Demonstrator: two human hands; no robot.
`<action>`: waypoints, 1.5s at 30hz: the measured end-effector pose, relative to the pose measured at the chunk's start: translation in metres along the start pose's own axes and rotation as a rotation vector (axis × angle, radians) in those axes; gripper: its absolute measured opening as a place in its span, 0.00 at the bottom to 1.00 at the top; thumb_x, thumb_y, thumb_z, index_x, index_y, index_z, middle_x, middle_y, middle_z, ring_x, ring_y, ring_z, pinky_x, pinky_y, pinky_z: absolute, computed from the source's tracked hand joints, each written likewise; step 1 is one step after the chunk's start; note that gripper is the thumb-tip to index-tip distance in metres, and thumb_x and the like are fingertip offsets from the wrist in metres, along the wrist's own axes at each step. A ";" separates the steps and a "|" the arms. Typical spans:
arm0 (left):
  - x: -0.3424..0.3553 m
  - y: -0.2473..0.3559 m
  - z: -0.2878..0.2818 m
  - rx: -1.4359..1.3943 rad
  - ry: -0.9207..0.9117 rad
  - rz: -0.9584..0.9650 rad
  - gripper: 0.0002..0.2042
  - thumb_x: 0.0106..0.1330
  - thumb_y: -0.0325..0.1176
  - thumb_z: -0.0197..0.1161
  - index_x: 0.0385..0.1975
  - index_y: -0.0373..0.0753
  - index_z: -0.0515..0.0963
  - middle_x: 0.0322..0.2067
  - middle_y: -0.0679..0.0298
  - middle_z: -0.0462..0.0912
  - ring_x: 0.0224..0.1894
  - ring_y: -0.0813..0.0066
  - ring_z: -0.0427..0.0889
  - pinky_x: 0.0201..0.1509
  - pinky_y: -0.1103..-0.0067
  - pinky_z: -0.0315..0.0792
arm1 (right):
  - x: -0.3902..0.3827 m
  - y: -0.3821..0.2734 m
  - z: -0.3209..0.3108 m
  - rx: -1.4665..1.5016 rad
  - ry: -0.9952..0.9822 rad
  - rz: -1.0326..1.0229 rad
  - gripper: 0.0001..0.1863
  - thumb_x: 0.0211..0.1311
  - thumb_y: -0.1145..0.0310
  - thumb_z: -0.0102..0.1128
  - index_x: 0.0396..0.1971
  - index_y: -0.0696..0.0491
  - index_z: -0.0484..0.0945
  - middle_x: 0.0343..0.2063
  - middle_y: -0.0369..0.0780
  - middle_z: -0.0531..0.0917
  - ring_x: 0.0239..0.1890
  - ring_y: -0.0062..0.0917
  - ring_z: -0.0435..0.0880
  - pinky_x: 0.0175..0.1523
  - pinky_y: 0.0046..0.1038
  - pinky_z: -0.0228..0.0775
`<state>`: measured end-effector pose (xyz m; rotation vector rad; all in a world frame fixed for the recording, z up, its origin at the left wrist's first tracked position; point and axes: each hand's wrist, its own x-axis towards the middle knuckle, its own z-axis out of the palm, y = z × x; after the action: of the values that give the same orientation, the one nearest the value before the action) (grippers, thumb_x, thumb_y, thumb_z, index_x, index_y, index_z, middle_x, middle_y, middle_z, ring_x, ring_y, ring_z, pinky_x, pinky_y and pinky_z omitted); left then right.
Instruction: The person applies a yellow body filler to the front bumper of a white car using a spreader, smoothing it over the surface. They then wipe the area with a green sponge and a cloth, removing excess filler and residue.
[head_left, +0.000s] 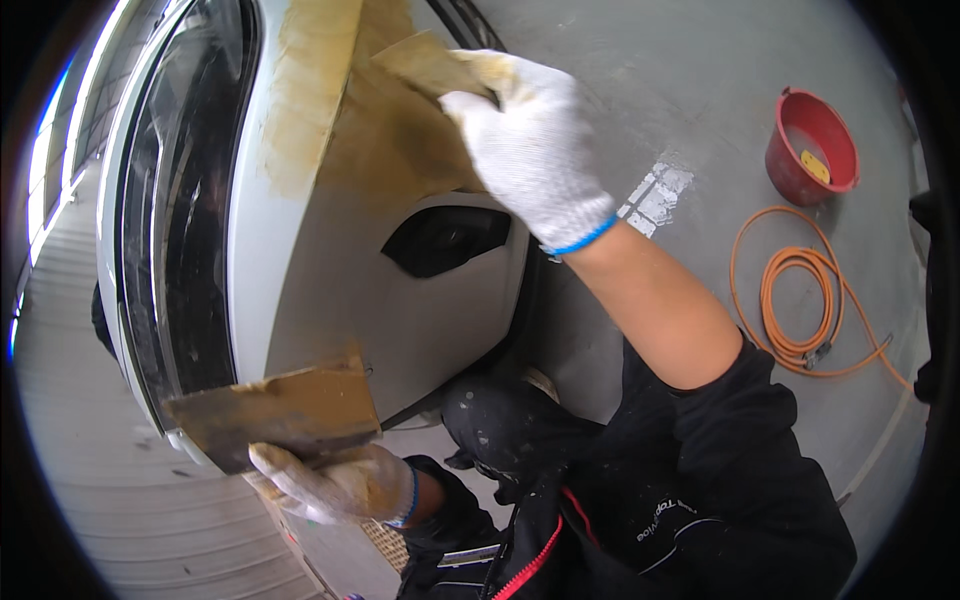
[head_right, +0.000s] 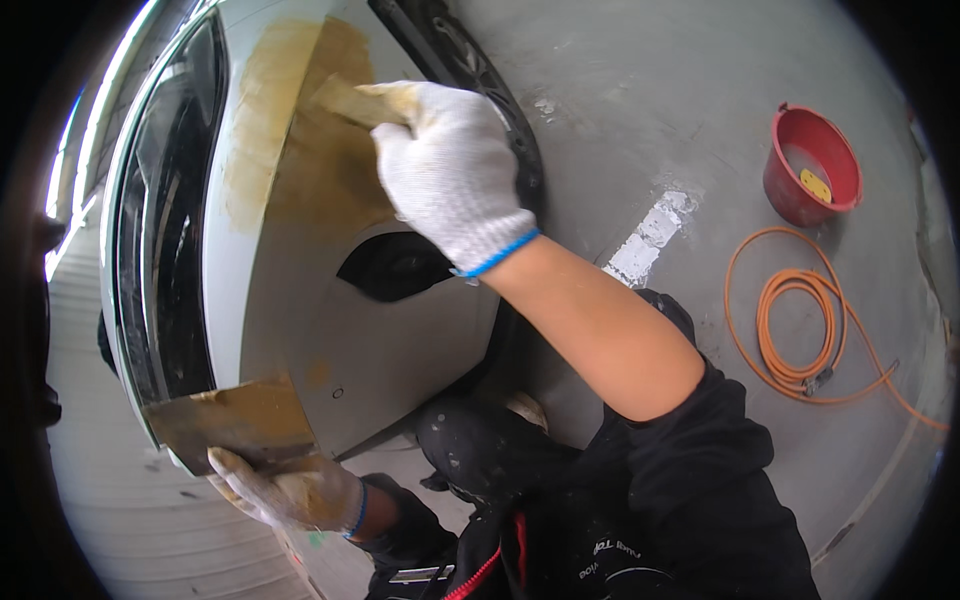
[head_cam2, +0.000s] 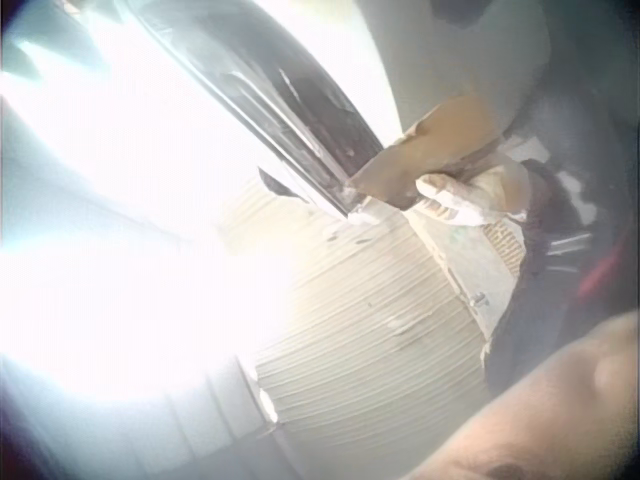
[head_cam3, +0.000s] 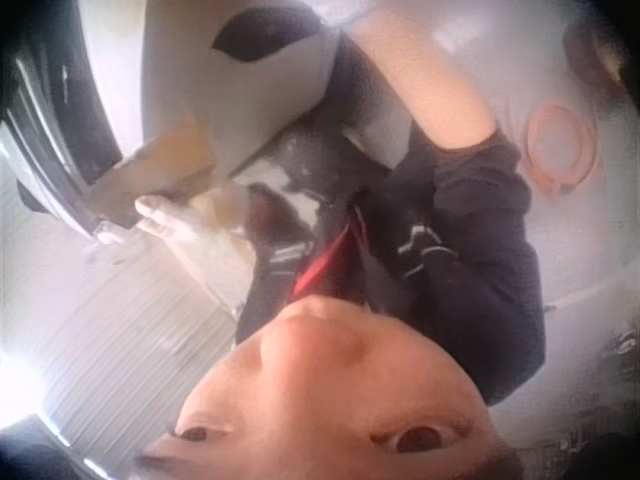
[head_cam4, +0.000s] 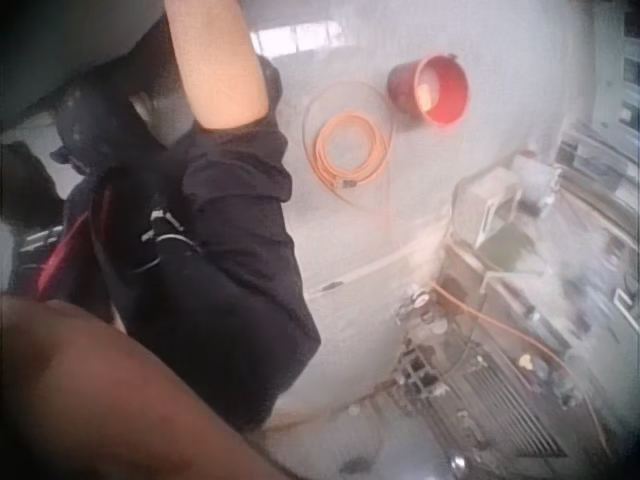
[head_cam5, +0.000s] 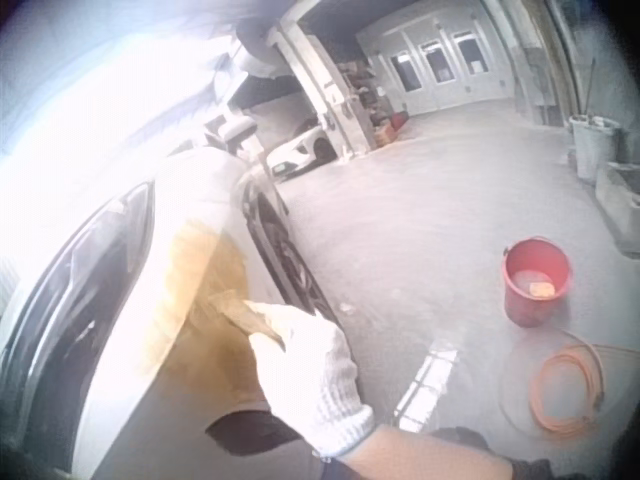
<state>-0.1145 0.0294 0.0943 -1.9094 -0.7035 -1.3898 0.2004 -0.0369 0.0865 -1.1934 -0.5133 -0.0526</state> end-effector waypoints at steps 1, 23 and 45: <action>-0.003 -0.002 0.001 -0.127 -0.015 -0.145 0.29 0.74 0.38 0.69 0.71 0.30 0.75 0.64 0.45 0.83 0.69 0.40 0.80 0.68 0.56 0.83 | 0.003 0.000 0.005 0.021 -0.050 0.035 0.19 0.67 0.76 0.71 0.57 0.64 0.87 0.49 0.45 0.94 0.48 0.22 0.92 0.56 0.24 0.82; -0.023 -0.014 0.002 -0.014 -0.016 -0.029 0.39 0.66 0.40 0.81 0.75 0.35 0.72 0.68 0.44 0.77 0.72 0.44 0.78 0.71 0.54 0.81 | -0.051 -0.016 0.051 -0.197 0.162 -0.413 0.16 0.59 0.84 0.64 0.45 0.57 0.92 0.40 0.47 0.92 0.41 0.41 0.93 0.48 0.34 0.87; -0.027 -0.021 -0.008 -0.054 -0.054 0.093 0.37 0.71 0.45 0.75 0.77 0.37 0.70 0.68 0.42 0.76 0.70 0.41 0.79 0.70 0.52 0.82 | 0.034 0.014 0.018 -0.121 0.073 -0.164 0.15 0.67 0.71 0.65 0.50 0.49 0.94 0.35 0.43 0.94 0.33 0.34 0.93 0.45 0.35 0.85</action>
<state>-0.1431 0.0350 0.0740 -2.0026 -0.5998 -1.3165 0.2284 -0.0081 0.0925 -1.2609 -0.5490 -0.2696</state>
